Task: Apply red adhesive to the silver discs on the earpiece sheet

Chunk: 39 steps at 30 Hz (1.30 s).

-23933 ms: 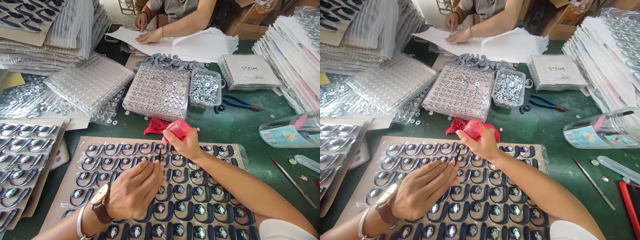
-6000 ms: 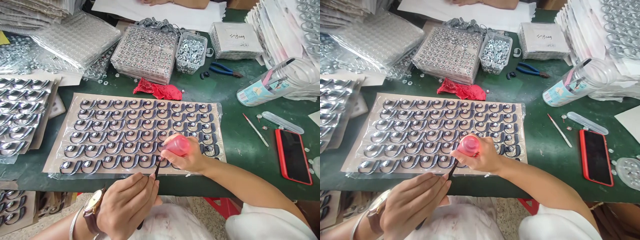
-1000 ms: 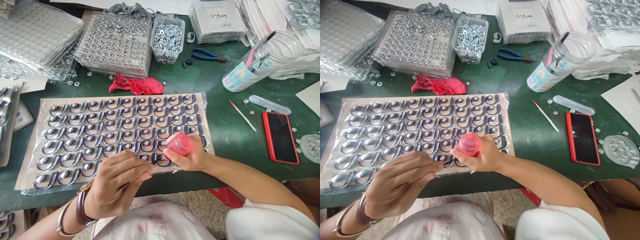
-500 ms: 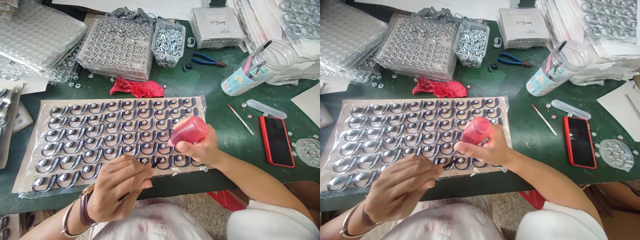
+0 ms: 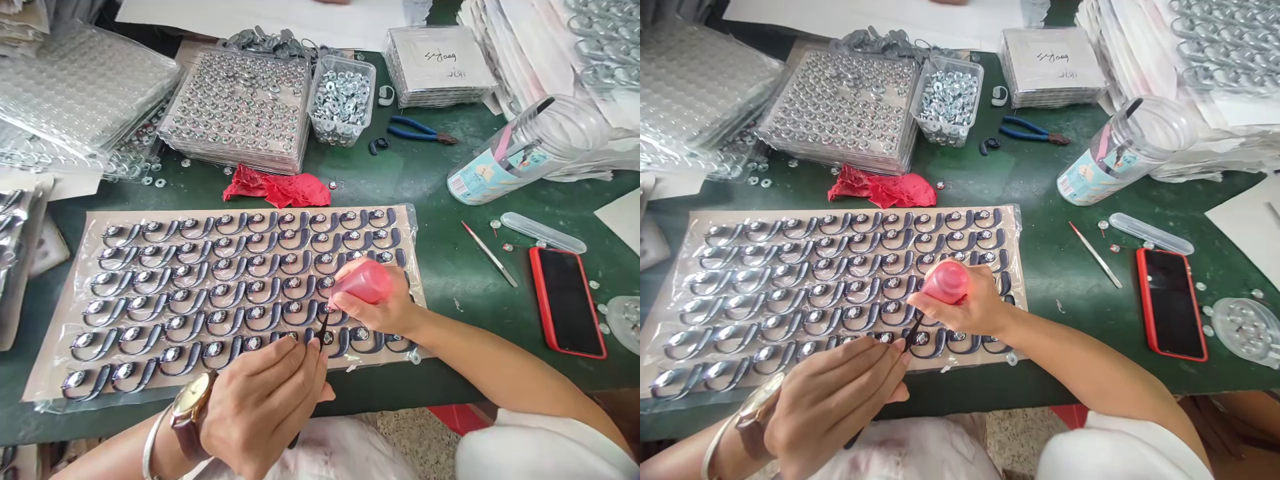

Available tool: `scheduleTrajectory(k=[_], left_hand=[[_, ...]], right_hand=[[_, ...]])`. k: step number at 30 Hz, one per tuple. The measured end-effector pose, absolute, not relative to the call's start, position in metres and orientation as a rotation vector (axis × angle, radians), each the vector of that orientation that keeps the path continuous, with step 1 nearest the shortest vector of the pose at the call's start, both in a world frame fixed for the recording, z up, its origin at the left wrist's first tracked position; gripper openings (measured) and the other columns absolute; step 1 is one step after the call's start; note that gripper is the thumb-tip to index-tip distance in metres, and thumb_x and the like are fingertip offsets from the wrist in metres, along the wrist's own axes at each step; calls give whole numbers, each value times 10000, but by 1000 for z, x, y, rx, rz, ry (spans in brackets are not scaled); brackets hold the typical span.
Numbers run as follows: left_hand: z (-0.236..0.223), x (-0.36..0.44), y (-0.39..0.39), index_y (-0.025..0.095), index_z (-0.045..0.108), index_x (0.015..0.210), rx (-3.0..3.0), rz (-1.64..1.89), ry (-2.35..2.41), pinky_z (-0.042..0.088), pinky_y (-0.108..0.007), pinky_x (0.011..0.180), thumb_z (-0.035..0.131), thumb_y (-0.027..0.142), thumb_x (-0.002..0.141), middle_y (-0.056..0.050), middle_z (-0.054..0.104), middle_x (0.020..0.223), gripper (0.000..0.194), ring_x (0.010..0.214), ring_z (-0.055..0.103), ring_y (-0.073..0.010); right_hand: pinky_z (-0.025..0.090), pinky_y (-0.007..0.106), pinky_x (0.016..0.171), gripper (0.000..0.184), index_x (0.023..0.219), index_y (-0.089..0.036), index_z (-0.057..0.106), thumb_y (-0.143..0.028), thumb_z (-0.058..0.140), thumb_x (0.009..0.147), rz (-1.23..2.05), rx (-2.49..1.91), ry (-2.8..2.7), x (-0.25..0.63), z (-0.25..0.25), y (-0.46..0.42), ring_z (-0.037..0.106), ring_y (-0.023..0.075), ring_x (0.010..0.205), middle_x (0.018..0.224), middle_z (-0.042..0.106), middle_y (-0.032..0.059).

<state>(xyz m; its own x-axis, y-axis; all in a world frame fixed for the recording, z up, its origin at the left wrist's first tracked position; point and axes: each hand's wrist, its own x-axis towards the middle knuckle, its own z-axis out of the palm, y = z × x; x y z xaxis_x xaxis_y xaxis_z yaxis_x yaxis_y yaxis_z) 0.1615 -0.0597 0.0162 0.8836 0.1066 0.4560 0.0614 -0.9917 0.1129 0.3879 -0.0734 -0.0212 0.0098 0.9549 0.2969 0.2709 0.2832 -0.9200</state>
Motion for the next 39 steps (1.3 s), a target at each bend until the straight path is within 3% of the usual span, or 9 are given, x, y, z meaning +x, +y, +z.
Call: scheduleTrajectory(k=[13,19,25,32,39], left_hand=[[17,162,-60,16,702,968,2893,740,146,645,-335,736,706,74,805,-130,745,959,173,879,728,-242],[16,161,-61,13,697,982,2874,737,176,640,-342,752,699,77,815,-133,743,974,179,897,725,-241],[14,160,-61,15,694,1000,2873,729,161,626,-343,774,703,103,822,-128,742,984,198,922,718,-241],[18,159,-58,26,696,991,2789,711,258,586,-360,811,688,113,842,-103,744,956,173,906,708,-216],[28,169,-49,48,702,957,2670,709,322,564,-348,777,654,118,865,-65,740,889,125,824,696,-180]], right_hand=[[559,252,584,154,732,-200,649,-304,679,841,615,-1219,-1516,388,-20,-74,665,130,596,654,698,6],[544,286,544,174,752,-192,636,-339,673,837,681,-1367,-1444,389,-21,-74,623,143,507,541,651,3],[528,276,519,212,751,-189,632,-376,660,846,757,-1329,-1428,387,-22,-73,616,139,509,568,661,11],[538,302,584,300,634,-197,638,-350,593,888,730,-1429,-1483,391,-13,-74,616,144,545,560,650,19],[506,281,523,263,657,-186,653,-341,619,866,766,-1408,-1419,392,-13,-75,589,130,497,529,629,10]])
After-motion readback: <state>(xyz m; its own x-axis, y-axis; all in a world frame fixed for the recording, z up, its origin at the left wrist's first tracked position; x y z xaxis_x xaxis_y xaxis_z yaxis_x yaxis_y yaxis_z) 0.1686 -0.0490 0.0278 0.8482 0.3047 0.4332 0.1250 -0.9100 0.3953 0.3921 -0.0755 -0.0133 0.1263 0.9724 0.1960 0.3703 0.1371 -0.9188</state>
